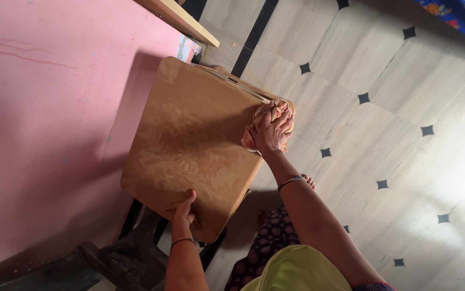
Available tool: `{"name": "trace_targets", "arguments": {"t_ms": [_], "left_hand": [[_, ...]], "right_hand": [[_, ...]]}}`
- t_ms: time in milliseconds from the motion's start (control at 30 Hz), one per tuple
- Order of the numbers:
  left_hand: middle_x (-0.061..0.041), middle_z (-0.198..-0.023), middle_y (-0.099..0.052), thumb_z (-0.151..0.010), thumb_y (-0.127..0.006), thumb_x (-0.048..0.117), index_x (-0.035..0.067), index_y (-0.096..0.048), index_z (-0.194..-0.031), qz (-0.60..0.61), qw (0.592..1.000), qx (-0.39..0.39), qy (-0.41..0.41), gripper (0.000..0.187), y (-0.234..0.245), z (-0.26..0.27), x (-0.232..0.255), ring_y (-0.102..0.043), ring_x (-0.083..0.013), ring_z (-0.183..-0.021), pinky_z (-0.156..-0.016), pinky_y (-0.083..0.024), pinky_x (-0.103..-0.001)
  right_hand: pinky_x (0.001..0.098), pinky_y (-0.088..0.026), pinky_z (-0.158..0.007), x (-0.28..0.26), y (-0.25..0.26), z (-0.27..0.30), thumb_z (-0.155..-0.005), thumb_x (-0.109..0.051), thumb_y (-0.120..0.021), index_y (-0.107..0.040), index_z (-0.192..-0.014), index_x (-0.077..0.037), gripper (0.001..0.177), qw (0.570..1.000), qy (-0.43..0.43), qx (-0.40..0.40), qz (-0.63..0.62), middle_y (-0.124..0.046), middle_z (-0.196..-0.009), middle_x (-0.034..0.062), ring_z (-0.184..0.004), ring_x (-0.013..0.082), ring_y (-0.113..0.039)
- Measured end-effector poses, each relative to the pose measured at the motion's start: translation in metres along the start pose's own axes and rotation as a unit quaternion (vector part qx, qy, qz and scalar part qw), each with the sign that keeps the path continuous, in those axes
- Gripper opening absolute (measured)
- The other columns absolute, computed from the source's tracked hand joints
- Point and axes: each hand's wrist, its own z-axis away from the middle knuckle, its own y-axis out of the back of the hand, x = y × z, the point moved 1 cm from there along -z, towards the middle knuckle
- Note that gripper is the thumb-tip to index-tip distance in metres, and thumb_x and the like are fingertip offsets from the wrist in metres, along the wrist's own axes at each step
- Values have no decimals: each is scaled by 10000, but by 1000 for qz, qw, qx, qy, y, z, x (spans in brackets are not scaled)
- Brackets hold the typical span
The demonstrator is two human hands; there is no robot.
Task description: The person wipes down a black plastic chair and a wooden stool using a cloth, then picks up a metal cup and a small bottle, and wipes the top surface of the stool again.
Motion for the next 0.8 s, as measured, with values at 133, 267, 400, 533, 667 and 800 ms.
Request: {"name": "trace_targets", "arguments": {"t_ms": [133, 267, 400, 533, 667, 800], "left_hand": [[-151, -1691, -241, -724, -839, 428, 89, 313, -1583, 38, 994, 100, 11, 1476, -10, 21, 6, -253, -352, -1564, -1247, -259, -556], [-229, -1676, -136, -757, -862, 540, 96, 236, -1591, -92, 966, 237, 45, 1449, -19, 44, 7, -167, -404, -1549, -1243, -211, -579], [-204, -1670, -217, -819, -804, 533, 95, 42, -1605, -228, 890, 392, -54, 1236, -47, 40, -3, -225, -402, -1557, -1273, -173, -620], [-179, -1665, -298, -882, -747, 526, 93, -151, -1619, -264, 793, 446, -320, 1042, -99, 16, 8, -283, -399, -1565, -1303, -135, -660], [-256, -1624, -305, -910, -725, 521, 72, -297, -1602, -228, 733, 412, -491, 929, -186, 0, 65, -302, -456, -1497, -1248, -160, -677], [-300, -1592, -273, -952, -700, 497, 148, -394, -1552, -207, 707, 398, -546, 759, -274, 9, 139, -221, -533, -1508, -1198, -204, -678]], "right_hand": [[723, -380, -977, 9, 5, -9, -739, -583, -861, -153, -1622, -260, 1178, 998, 8, -60, -28, -247, -1539, 281, -1343, 535, -336], [680, -407, -997, 10, 7, -17, -728, -586, -864, -229, -1598, -290, 1117, 994, -18, -99, -29, -330, -1491, 216, -1304, 486, -405], [656, -433, -984, 10, 11, -25, -695, -577, -885, -335, -1517, -290, 1030, 989, -49, -135, -28, -351, -1485, 192, -1296, 472, -436], [644, -463, -959, 14, 7, -32, -688, -574, -899, -360, -1478, -241, 1012, 988, -49, -141, -36, -383, -1455, 212, -1273, 489, -460], [608, -506, -919, 22, 2, -35, -658, -570, -913, -390, -1453, -202, 1021, 991, -30, -122, -53, -387, -1459, 256, -1231, 522, -505], [551, -540, -899, 30, 2, -47, -633, -564, -903, -377, -1516, -222, 1083, 984, -43, -162, -58, -420, -1469, 284, -1121, 502, -614]]}}
